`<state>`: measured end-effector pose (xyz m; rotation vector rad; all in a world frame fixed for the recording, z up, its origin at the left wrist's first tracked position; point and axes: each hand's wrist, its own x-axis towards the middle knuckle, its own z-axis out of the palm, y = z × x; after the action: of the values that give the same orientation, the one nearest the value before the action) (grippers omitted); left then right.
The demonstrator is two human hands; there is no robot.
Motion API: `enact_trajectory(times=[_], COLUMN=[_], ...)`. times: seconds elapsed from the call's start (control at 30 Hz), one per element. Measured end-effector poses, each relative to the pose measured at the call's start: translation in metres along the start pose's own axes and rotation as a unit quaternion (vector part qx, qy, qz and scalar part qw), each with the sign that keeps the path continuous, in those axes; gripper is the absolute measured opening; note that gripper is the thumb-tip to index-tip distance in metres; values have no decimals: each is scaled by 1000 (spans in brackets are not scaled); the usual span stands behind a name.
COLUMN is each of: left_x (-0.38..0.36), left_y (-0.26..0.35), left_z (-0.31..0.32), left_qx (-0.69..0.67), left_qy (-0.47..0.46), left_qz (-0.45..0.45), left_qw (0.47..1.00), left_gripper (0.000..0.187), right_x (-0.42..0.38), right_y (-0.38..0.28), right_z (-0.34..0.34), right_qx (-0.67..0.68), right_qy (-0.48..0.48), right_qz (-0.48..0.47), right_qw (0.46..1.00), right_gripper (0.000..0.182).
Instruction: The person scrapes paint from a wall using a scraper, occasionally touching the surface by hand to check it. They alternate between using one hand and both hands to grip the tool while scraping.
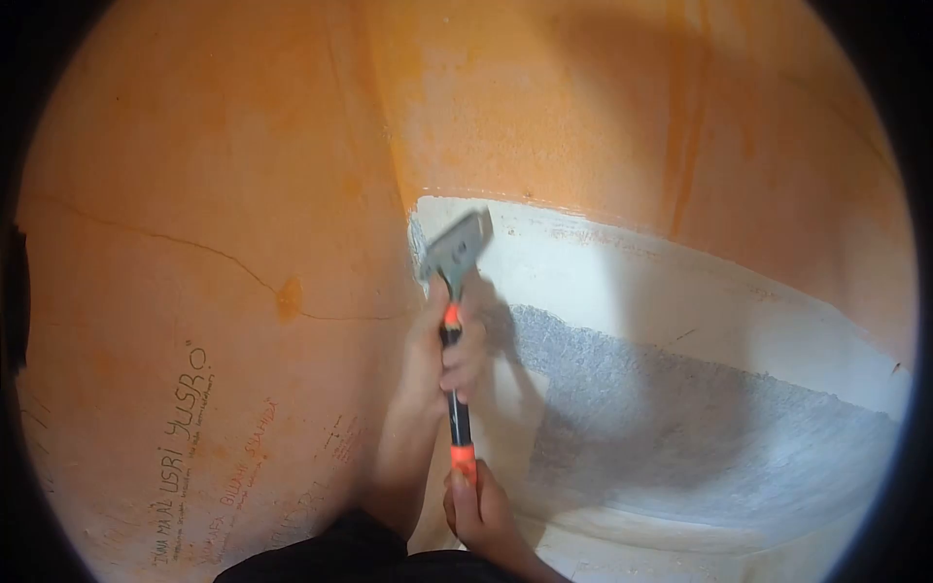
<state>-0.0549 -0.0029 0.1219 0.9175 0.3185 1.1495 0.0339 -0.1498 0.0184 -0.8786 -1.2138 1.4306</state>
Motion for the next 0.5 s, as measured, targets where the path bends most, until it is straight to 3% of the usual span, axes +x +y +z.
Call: enact_trajectory(times=[0.1,0.17,0.33,0.43,0.5], left_x=[3,-1,6,-1,-1], left_y=[8,0,16,8,6], left_z=[2,-2,7,5,3], left_qx=[-4,-15,-27,-18,5], left_qy=[-3,-12,-10,15,-13], left_qz=[30,-10,23,-8,-6], left_qw=[1000,1000,999,1000,1000], left_gripper=[51,50,48,49,52], right_x=[16,0,8,9,-1], right_y=[-3,1,-4,-10,-4], right_z=[-1,1,-1,3,5], right_qx=[-21,-9,-14,0,19], right_qy=[-9,-5,-15,-20,-9], right_qz=[-25,-12,-15,-30,8], right_qw=[999,1000,1000,999,1000], right_gripper=[29,29,29,29,28])
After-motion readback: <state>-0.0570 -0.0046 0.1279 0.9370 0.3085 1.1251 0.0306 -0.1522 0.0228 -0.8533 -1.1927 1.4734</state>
